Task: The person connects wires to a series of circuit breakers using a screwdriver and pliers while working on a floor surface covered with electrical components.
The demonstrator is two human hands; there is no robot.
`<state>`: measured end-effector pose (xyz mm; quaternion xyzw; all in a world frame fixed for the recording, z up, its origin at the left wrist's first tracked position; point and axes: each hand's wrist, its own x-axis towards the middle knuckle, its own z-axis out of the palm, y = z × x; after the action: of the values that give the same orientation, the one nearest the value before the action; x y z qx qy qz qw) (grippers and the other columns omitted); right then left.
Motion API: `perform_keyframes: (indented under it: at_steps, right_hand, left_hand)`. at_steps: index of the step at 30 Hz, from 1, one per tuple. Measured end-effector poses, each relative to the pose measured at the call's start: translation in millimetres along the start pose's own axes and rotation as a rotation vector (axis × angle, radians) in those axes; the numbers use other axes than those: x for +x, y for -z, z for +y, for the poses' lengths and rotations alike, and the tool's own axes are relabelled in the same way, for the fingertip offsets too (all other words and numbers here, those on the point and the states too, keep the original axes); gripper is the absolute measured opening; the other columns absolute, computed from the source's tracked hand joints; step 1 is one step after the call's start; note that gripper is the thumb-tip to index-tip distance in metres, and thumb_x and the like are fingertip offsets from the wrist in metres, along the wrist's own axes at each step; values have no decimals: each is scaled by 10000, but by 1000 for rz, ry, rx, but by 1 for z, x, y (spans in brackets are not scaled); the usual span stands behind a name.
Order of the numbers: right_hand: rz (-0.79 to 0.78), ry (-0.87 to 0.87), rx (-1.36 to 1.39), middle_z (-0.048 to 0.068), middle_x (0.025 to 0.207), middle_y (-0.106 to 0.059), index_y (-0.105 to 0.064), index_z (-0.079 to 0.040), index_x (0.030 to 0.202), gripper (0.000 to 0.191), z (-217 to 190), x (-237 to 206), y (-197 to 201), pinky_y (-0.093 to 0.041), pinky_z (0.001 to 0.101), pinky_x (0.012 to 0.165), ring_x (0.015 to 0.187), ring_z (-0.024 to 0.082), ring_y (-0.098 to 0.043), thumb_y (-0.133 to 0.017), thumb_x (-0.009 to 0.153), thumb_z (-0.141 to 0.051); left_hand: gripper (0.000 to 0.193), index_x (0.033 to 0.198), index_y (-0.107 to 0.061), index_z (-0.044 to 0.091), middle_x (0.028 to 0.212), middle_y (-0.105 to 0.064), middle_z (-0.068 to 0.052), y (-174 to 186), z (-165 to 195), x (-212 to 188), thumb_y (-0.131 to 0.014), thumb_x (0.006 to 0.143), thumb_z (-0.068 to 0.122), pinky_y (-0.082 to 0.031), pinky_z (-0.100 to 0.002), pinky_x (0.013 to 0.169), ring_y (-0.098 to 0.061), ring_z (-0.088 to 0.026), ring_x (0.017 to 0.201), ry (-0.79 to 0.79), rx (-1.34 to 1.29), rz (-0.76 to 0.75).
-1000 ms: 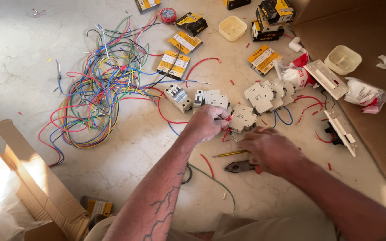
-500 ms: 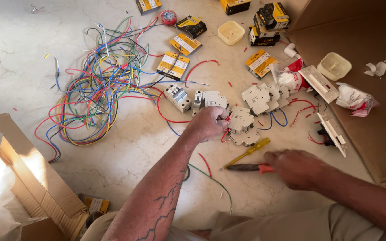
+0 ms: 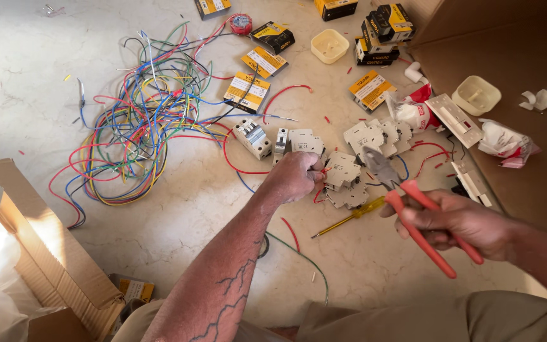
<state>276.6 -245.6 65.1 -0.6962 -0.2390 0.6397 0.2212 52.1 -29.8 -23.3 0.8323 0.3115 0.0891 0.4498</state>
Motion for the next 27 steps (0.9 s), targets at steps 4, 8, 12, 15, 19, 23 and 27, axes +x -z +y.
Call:
perform_keyframes:
  at_steps: [4, 8, 12, 15, 19, 23, 27]
  right_hand:
    - [289, 56, -855, 96, 996, -744, -651, -156, 1264, 351, -22, 13, -12, -488, 343, 741, 815, 197, -646, -648, 925, -248]
    - [536, -26, -1475, 162, 1180, -749, -417, -233, 1609, 672, -45, 19, 3, -592, 436, 920, 1045, 305, -770, -532, 955, -130]
    - [583, 247, -1635, 203, 1618, -350, -269, -14, 1603, 828, -53, 25, 9, -619, 420, 868, 1270, 326, -610, -538, 825, -91]
    - [678, 381, -1702, 210, 1540, -335, -276, -36, 1589, 731, -53, 33, 5, -570, 451, 924, 1318, 362, -531, -509, 904, -140]
    - [773, 584, -1798, 204, 1409, -468, -335, -26, 1571, 714, -57, 40, 0, -579, 436, 923, 1287, 355, -561, -506, 888, -140]
    - [786, 567, -1866, 209, 1299, -546, -401, 13, 1474, 575, -61, 43, -1, -623, 388, 796, 1201, 330, -636, -504, 940, -171]
    - [830, 660, -1863, 216, 1263, -575, -484, 24, 1416, 499, -58, 44, 0, -628, 394, 798, 1093, 311, -702, -519, 957, -168]
  left_hand:
    - [221, 835, -632, 17, 764, -686, -161, -1, -3, -1, -752, 903, 190, -530, -432, 675, -669, -281, 720, -4, -18, -10]
    - [177, 836, -647, 36, 766, -691, -139, -2, -4, -1, -748, 886, 173, -535, -425, 681, -690, -269, 723, -35, -43, 5]
    - [173, 829, -657, 67, 762, -694, -113, -4, -3, -1, -760, 858, 203, -535, -424, 692, -694, -264, 733, -24, 29, 34]
    - [165, 811, -653, 79, 757, -698, -96, -5, -1, -1, -750, 851, 207, -536, -425, 702, -697, -260, 749, -12, 61, 51]
    - [160, 806, -646, 79, 750, -697, -95, -5, 2, -3, -749, 841, 197, -535, -431, 710, -697, -267, 749, 9, 80, 43]
    - [191, 795, -621, 61, 743, -685, -105, -3, 5, -5, -738, 854, 200, -542, -442, 709, -696, -283, 741, 75, 45, 24]
    - [177, 800, -632, 72, 754, -687, -97, -2, 9, -6, -744, 847, 201, -521, -462, 726, -690, -287, 773, 70, 88, 39]
